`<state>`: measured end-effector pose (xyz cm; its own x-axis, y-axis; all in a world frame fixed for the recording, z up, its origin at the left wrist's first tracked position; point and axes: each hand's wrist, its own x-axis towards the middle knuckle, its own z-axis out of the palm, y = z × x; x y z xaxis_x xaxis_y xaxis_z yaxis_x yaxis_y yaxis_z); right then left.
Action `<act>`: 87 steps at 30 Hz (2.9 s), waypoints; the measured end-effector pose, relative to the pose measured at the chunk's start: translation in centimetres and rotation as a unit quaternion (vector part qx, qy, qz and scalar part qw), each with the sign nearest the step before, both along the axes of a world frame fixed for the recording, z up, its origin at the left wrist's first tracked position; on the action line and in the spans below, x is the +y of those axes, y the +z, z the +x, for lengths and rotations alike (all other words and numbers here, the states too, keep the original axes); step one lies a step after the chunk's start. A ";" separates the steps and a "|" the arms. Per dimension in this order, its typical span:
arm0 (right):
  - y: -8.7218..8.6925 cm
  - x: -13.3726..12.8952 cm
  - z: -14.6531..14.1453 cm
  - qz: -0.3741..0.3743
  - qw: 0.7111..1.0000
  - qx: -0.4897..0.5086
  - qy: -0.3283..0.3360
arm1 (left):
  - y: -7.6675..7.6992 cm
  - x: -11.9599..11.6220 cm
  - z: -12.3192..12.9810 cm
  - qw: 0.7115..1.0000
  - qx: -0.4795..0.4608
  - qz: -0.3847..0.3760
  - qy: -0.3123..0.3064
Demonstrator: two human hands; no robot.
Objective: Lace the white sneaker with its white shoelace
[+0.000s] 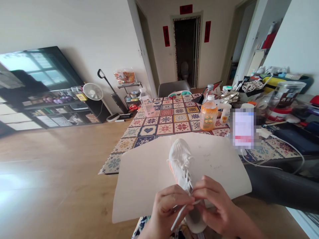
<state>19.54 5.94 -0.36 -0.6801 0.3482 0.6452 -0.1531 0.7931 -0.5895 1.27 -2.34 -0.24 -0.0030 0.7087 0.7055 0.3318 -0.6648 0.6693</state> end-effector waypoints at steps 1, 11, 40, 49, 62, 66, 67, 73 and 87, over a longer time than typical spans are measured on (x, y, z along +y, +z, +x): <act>0.0 0.0 -0.1 0.000 1.000 0.006 -0.004 | 0.1 0.0 0.0 1.000 0.005 -0.006 0.000; 0.0 0.5 -0.5 0.234 0.969 0.051 -0.062 | 0.2 0.0 0.3 0.997 -0.034 -0.055 0.041; -3.3 6.7 1.8 -0.372 0.911 -0.034 0.175 | -1.1 1.3 -6.6 0.908 -0.196 -0.366 -0.057; -2.6 5.9 1.5 -0.334 0.924 -0.165 0.081 | -0.3 0.9 -5.5 0.910 0.119 -0.397 0.004; -2.0 6.4 2.3 -0.349 0.918 -0.080 0.169 | 0.8 0.5 -6.6 0.965 0.015 -0.215 -0.148; -3.0 4.9 0.2 -0.385 0.908 0.030 0.162 | -0.4 1.2 -4.1 0.978 -0.078 -0.163 -0.100; -3.2 4.4 -0.4 -0.393 0.906 0.052 0.149 | -0.6 1.4 -3.4 0.979 -0.098 -0.154 -0.095; -3.4 1.9 -2.2 -0.389 0.915 0.093 0.050 | -0.9 1.7 -0.6 0.981 -0.110 -0.143 -0.068; -3.2 1.4 -1.9 -0.265 0.962 0.059 -0.034 | -1.3 1.9 0.2 0.952 -0.185 -0.242 0.020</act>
